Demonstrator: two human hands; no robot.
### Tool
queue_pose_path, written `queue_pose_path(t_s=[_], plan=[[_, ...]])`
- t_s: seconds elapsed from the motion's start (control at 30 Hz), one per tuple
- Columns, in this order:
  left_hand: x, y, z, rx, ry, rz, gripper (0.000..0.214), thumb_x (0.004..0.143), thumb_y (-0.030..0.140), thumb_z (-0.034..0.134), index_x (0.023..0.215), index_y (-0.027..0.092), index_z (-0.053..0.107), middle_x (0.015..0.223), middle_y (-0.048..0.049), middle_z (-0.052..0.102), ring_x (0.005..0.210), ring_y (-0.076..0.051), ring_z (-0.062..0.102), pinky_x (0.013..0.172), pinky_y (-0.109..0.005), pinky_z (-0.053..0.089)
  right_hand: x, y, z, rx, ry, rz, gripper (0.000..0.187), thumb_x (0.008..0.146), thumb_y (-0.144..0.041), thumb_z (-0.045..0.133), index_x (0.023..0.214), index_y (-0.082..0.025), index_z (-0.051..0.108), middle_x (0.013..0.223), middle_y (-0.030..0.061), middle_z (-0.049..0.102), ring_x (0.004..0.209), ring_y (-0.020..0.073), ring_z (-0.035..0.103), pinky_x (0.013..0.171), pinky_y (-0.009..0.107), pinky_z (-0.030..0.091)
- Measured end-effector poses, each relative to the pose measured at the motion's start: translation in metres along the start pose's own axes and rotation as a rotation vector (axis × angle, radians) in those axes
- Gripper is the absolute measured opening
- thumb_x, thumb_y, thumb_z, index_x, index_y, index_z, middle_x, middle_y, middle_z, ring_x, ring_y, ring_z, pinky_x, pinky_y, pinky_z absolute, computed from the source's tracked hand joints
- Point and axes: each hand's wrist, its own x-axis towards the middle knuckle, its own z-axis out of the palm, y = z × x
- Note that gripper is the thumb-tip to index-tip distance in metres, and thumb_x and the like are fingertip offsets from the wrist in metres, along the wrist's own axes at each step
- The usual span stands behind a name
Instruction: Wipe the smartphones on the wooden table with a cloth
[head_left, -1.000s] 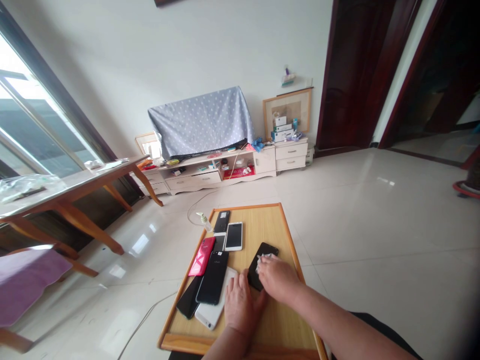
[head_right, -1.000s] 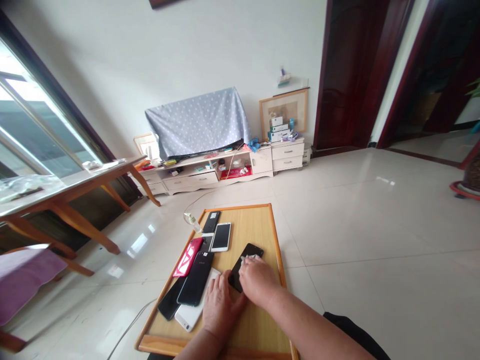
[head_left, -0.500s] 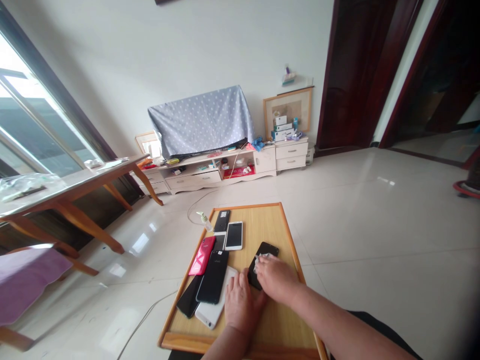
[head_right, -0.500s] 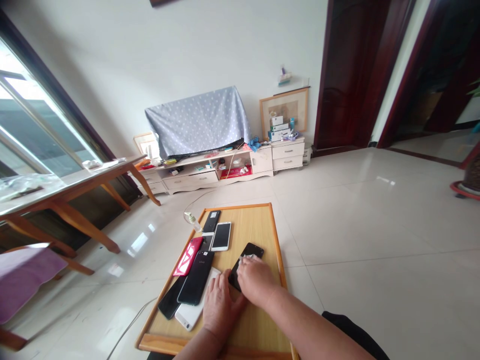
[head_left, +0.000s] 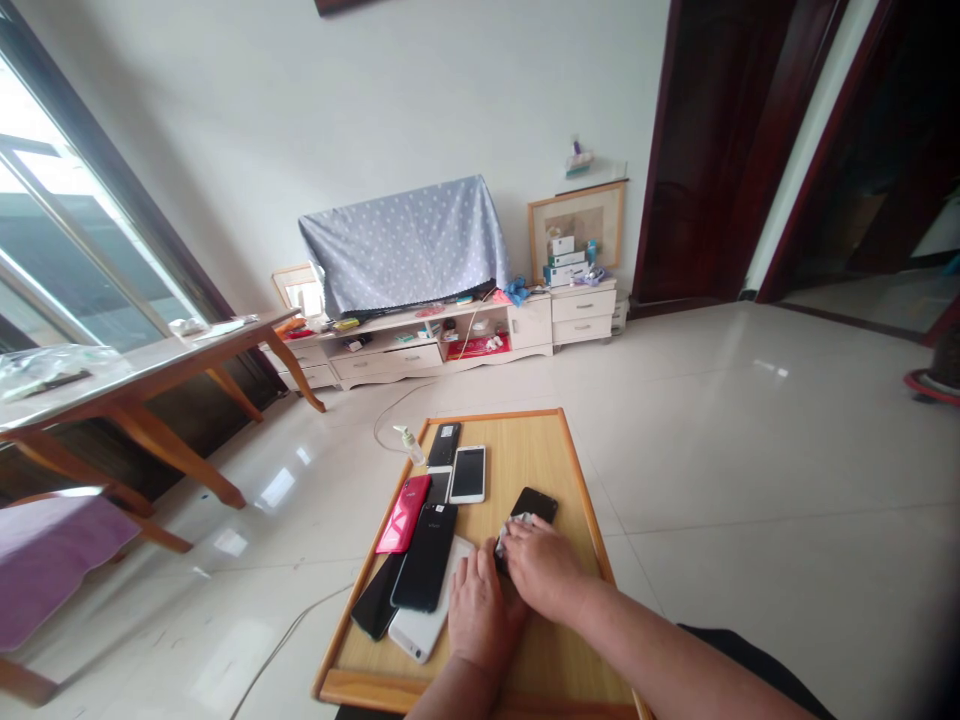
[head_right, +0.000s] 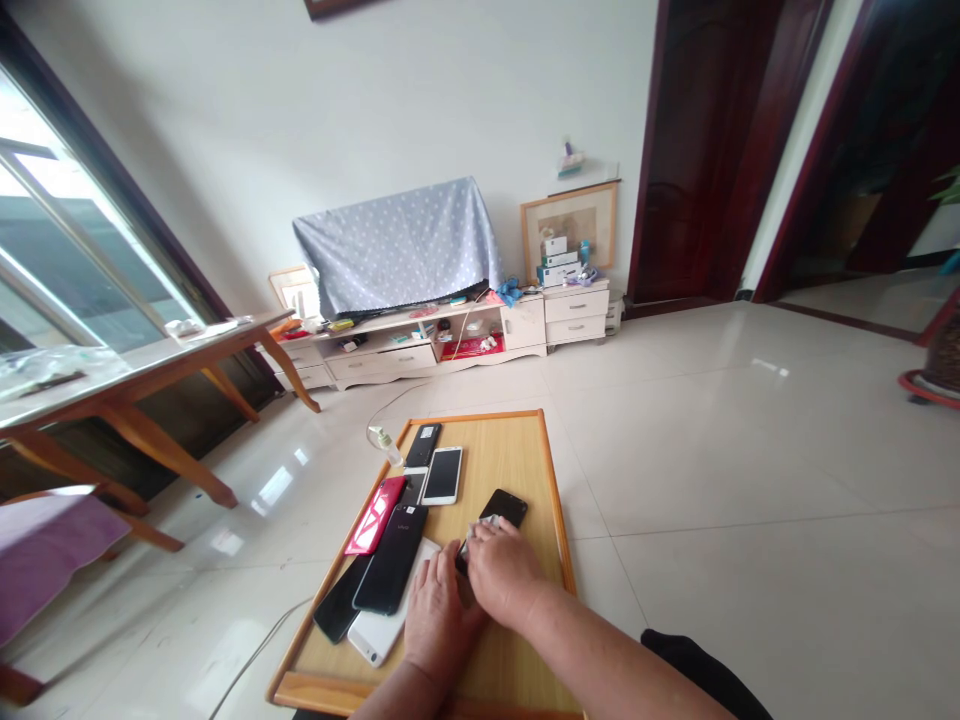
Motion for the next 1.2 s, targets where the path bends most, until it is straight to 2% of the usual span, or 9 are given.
queue_pose_path(t_s=[0.17,0.27,0.4,0.47,0.63,0.77,0.9,1.1,1.2], plan=[[-0.002,0.003,-0.002,-0.013,0.035,-0.031,0.068,0.083,0.048,0.059,0.141,0.015,0.048,0.136,-0.0144,0.060,0.126,-0.032,0.052,0.110,-0.043,0.036,0.017,0.029,-0.014,-0.067,0.017,0.249,0.048,0.101,-0.028,0.031,0.135,-0.012,0.061,0.147,0.0148,0.053,0.141,0.0257,0.041,0.121,0.043,0.019],[-0.001,0.000,0.001,-0.020,0.018,-0.028,0.068,0.082,0.046,0.060,0.141,0.014,0.047,0.139,-0.0148,0.058,0.128,-0.033,0.050,0.112,-0.045,0.034,0.008,0.012,-0.006,-0.045,-0.008,0.151,0.049,0.101,-0.029,0.031,0.137,-0.013,0.060,0.147,0.0146,0.053,0.143,0.0265,0.038,0.122,0.044,0.016],[0.000,-0.004,0.004,-0.031,0.023,0.014,0.056,0.086,0.030,0.053,0.140,0.014,0.048,0.136,-0.0140,0.060,0.125,-0.029,0.054,0.114,-0.043,0.032,-0.007,-0.009,0.002,0.010,-0.036,-0.025,0.047,0.101,-0.029,0.033,0.140,-0.018,0.057,0.146,0.0102,0.055,0.146,0.0257,0.034,0.123,0.047,0.009],[0.000,-0.004,0.003,-0.033,0.045,0.023,0.057,0.087,0.035,0.055,0.140,0.015,0.048,0.134,-0.0136,0.061,0.123,-0.029,0.055,0.112,-0.044,0.034,-0.006,0.000,-0.003,0.000,-0.030,0.006,0.046,0.101,-0.030,0.034,0.138,-0.020,0.059,0.145,0.0080,0.056,0.148,0.0277,0.030,0.123,0.051,0.006],[-0.001,0.002,-0.001,-0.015,0.054,-0.012,0.066,0.082,0.048,0.060,0.138,0.014,0.049,0.133,-0.0140,0.061,0.124,-0.032,0.053,0.109,-0.044,0.038,0.007,0.036,-0.020,-0.079,0.003,0.271,0.047,0.099,-0.031,0.036,0.137,-0.018,0.060,0.147,0.0097,0.054,0.150,0.0344,0.022,0.120,0.059,0.007],[-0.001,-0.001,0.001,-0.021,0.043,-0.009,0.067,0.083,0.048,0.059,0.140,0.014,0.048,0.134,-0.0143,0.060,0.126,-0.032,0.053,0.110,-0.044,0.037,-0.009,0.016,-0.014,-0.041,-0.029,0.134,0.047,0.100,-0.032,0.034,0.136,-0.016,0.061,0.146,0.0116,0.055,0.150,0.0322,0.024,0.121,0.056,0.007],[0.000,-0.003,0.002,-0.035,0.024,0.004,0.064,0.082,0.042,0.059,0.140,0.017,0.047,0.135,-0.0134,0.061,0.125,-0.030,0.054,0.110,-0.043,0.036,-0.028,0.000,-0.011,0.008,-0.075,-0.007,0.045,0.101,-0.032,0.032,0.132,-0.022,0.063,0.145,0.0073,0.056,0.150,0.0296,0.023,0.122,0.057,0.002],[-0.001,0.004,-0.002,-0.011,0.047,-0.021,0.066,0.082,0.049,0.059,0.139,0.018,0.049,0.134,-0.0128,0.061,0.125,-0.030,0.053,0.110,-0.042,0.036,-0.014,0.039,-0.030,-0.057,-0.044,0.267,0.045,0.099,-0.031,0.035,0.136,-0.023,0.060,0.147,0.0054,0.055,0.150,0.0335,0.021,0.119,0.062,0.005],[-0.002,0.003,-0.002,-0.017,0.037,-0.033,0.067,0.083,0.050,0.058,0.140,0.017,0.048,0.134,-0.0128,0.060,0.126,-0.030,0.052,0.111,-0.042,0.035,-0.020,0.029,-0.031,-0.044,-0.063,0.229,0.045,0.100,-0.031,0.034,0.132,-0.021,0.063,0.145,0.0081,0.056,0.150,0.0333,0.022,0.120,0.061,0.004]])
